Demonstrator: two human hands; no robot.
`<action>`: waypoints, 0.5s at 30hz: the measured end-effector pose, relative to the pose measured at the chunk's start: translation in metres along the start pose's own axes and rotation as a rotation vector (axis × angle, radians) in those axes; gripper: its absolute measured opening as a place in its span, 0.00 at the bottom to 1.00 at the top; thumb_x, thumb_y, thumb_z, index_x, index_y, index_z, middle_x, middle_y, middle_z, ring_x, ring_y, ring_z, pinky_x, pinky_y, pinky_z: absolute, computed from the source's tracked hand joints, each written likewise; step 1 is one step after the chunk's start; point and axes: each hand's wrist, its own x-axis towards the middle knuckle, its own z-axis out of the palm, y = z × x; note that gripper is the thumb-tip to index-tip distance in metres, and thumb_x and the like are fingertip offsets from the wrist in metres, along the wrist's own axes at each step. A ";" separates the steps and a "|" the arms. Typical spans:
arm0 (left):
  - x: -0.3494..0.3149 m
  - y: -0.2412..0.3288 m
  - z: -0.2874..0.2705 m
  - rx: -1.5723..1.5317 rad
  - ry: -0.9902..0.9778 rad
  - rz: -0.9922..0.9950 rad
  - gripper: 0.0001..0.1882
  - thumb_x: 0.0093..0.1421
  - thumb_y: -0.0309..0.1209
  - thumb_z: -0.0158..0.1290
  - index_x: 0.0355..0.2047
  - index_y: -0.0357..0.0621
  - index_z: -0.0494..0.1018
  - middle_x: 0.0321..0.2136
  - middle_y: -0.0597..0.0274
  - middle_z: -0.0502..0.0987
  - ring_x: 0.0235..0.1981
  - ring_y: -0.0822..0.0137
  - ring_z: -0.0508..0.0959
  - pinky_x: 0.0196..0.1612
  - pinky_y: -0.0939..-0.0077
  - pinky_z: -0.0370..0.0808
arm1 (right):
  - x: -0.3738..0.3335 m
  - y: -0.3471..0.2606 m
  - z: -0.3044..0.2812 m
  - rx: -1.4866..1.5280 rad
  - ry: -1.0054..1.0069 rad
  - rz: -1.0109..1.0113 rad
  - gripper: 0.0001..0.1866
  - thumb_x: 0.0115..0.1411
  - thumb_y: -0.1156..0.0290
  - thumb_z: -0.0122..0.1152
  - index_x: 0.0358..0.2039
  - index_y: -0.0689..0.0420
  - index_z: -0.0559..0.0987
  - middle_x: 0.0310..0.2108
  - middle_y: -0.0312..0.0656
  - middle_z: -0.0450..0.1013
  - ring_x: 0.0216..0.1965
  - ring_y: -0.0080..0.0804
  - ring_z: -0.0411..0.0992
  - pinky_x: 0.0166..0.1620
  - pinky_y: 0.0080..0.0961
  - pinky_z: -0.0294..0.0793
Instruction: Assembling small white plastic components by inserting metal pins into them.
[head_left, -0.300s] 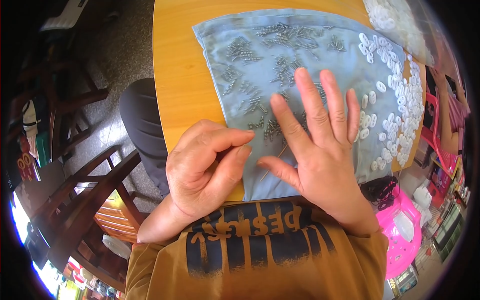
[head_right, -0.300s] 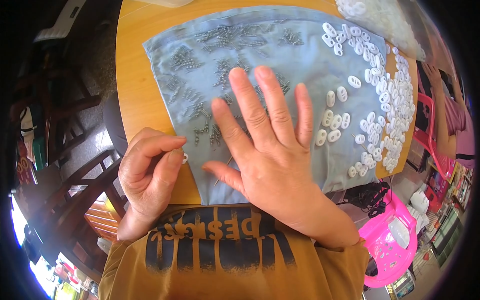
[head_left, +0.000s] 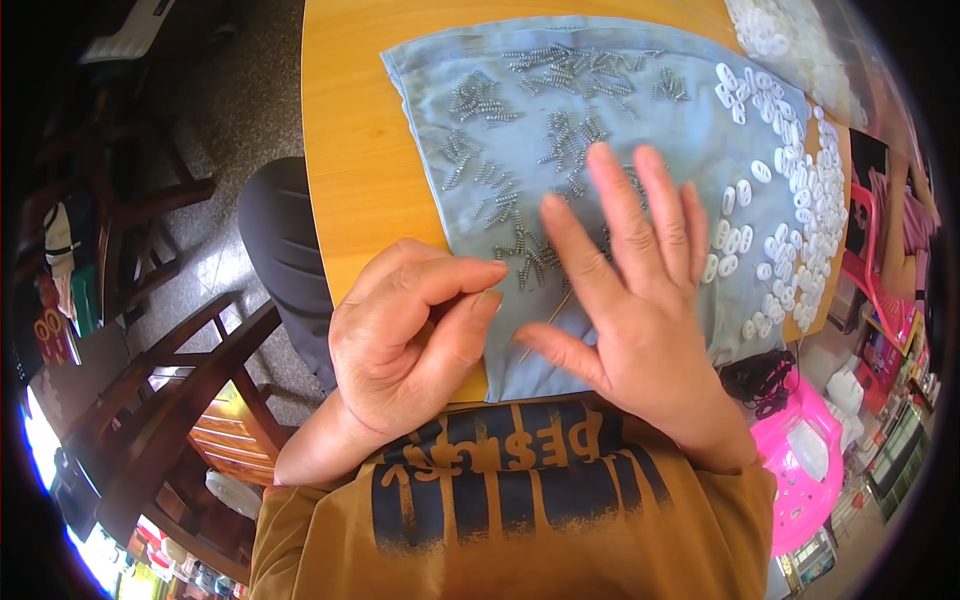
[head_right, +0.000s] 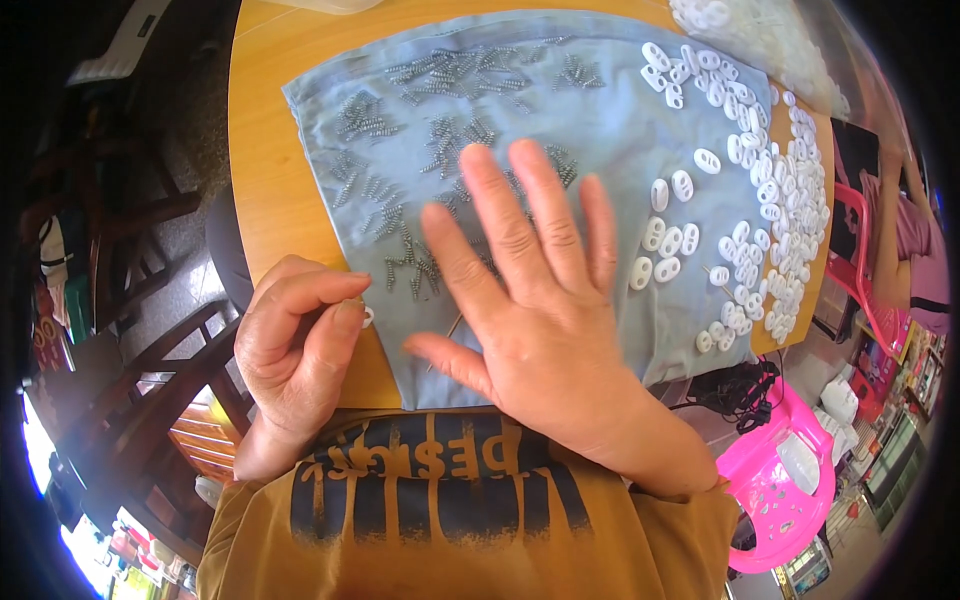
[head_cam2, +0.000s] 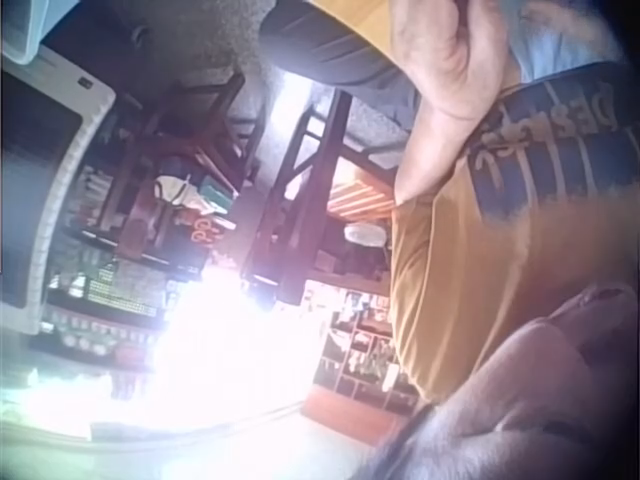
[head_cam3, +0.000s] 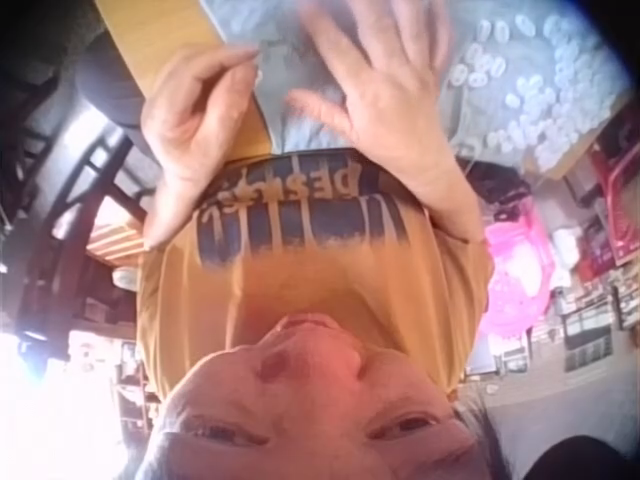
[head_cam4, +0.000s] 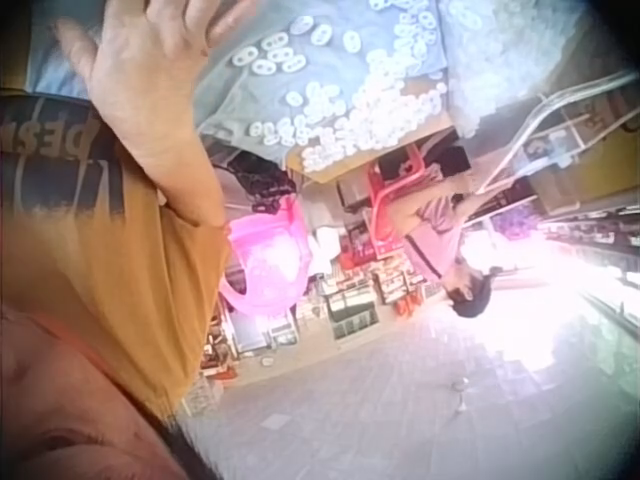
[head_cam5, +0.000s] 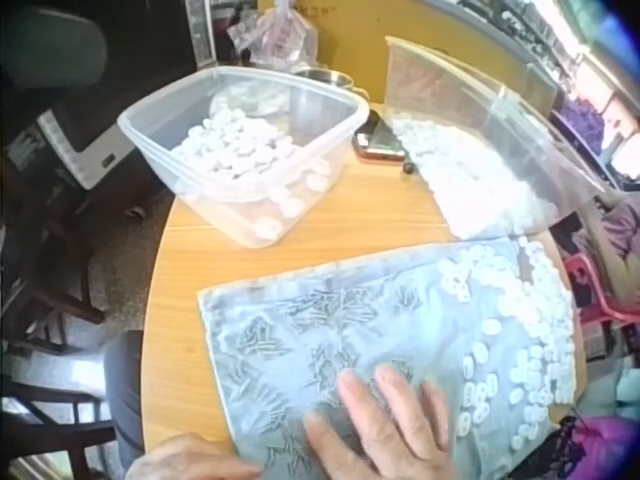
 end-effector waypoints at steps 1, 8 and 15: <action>0.000 0.000 0.000 -0.004 0.007 0.005 0.11 0.46 0.16 0.56 0.32 0.35 0.75 0.21 0.61 0.73 0.21 0.71 0.71 0.22 0.82 0.66 | 0.000 0.002 -0.001 -0.005 0.022 0.009 0.37 0.48 0.48 0.59 0.55 0.56 0.67 0.62 0.53 0.50 0.63 0.54 0.45 0.60 0.51 0.39; 0.000 -0.001 0.000 -0.010 0.010 -0.011 0.11 0.46 0.16 0.56 0.32 0.35 0.75 0.21 0.61 0.73 0.20 0.71 0.71 0.22 0.83 0.66 | -0.015 0.010 -0.004 -0.026 0.105 0.036 0.35 0.52 0.47 0.56 0.53 0.60 0.69 0.60 0.53 0.54 0.62 0.54 0.46 0.60 0.49 0.40; 0.000 0.001 0.001 -0.012 0.002 -0.014 0.10 0.46 0.15 0.55 0.32 0.35 0.75 0.21 0.61 0.73 0.21 0.72 0.71 0.22 0.83 0.66 | -0.033 0.005 0.004 -0.053 0.005 -0.052 0.33 0.49 0.47 0.58 0.53 0.54 0.70 0.61 0.52 0.52 0.64 0.54 0.42 0.61 0.52 0.37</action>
